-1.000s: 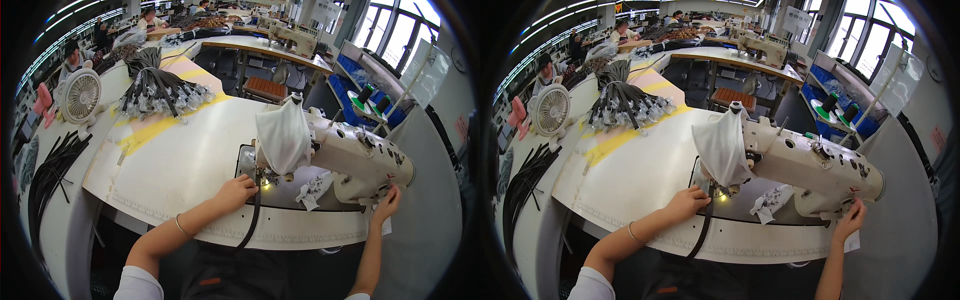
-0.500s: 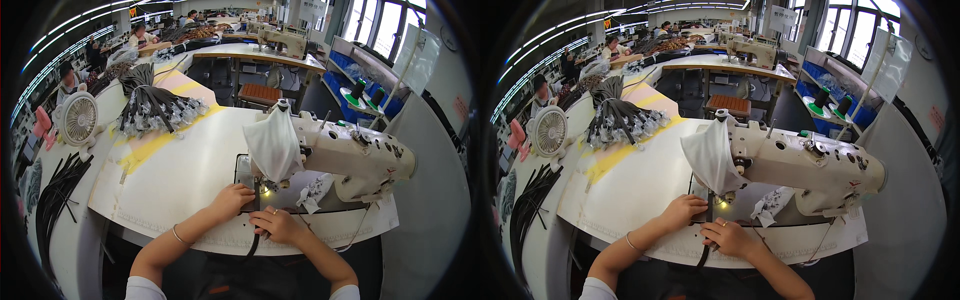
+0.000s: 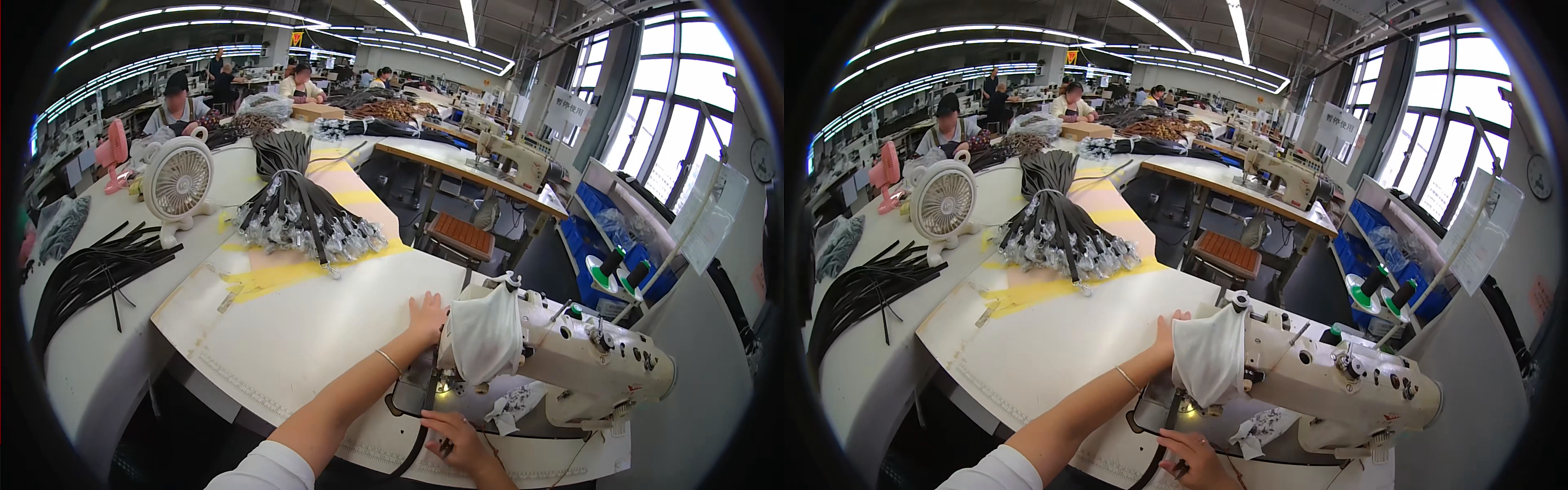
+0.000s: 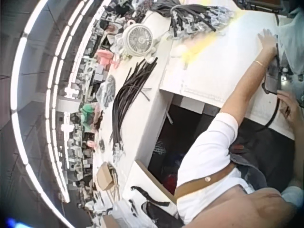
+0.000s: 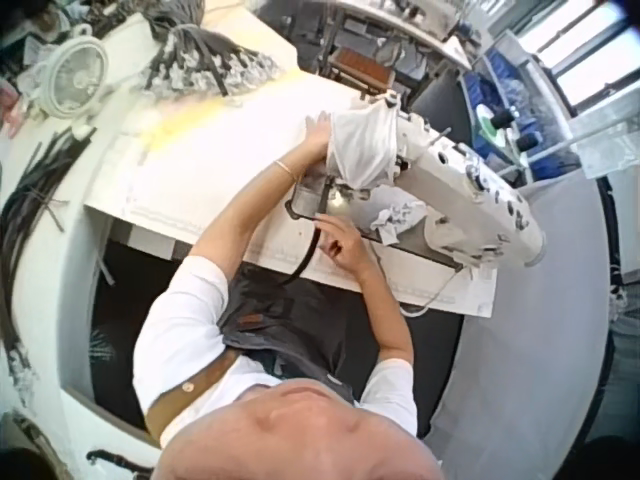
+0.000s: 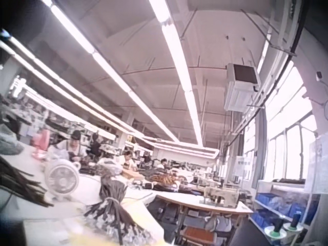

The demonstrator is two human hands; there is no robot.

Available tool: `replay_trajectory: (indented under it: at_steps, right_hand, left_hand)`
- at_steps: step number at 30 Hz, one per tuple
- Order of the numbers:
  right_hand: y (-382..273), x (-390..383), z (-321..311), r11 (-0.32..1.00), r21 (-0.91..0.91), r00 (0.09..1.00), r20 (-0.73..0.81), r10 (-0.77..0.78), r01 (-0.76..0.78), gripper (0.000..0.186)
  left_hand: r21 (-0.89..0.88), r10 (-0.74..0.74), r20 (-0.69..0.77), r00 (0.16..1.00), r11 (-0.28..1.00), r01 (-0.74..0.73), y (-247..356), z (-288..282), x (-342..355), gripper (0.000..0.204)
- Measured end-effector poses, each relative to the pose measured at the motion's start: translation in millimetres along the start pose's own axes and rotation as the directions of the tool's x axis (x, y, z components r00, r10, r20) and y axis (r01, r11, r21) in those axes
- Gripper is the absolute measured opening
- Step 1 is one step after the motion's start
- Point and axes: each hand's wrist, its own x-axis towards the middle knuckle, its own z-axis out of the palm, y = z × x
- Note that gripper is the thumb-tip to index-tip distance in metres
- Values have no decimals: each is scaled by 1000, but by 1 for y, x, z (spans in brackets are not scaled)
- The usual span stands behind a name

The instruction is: The person stitches black straps using a sewing machine and trims threads with snips by hand. The person then arranges straps on the workbench and reaches for a black bag.

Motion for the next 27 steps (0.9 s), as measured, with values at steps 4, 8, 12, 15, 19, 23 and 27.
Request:
replay_trajectory:
  at_steps: [4,8,12,15,19,23,27]
  right_hand:
    - [6,-7,1,950,264,976,-91,198,-168,29]
    - [14,-23,4,901,334,945,-72,319,-278,24]
    - [9,-24,4,958,-20,936,-224,273,-285,16]
    - [-3,-8,5,845,-242,869,-273,412,-476,24]
    - [-8,26,10,795,-487,928,-270,258,-362,23]
    - [3,48,25,746,-587,948,-229,222,-316,14]
    - [14,58,42,762,-572,952,-198,232,-305,12]
  left_hand:
    - [57,107,-69,992,993,-103,-5,4,18,46]
    - [-964,-85,-39,996,266,-15,-14,-26,11,46]
    - [-994,-130,68,989,81,79,-27,-77,-53,33]
    - [-981,-98,192,976,-16,192,-29,-97,-120,35]
    - [-950,-47,305,951,-82,301,-27,-103,-175,37]
    - [-956,-15,291,956,-39,291,-26,-102,-186,38]
    - [-963,19,271,962,-3,271,-26,-98,-186,38]
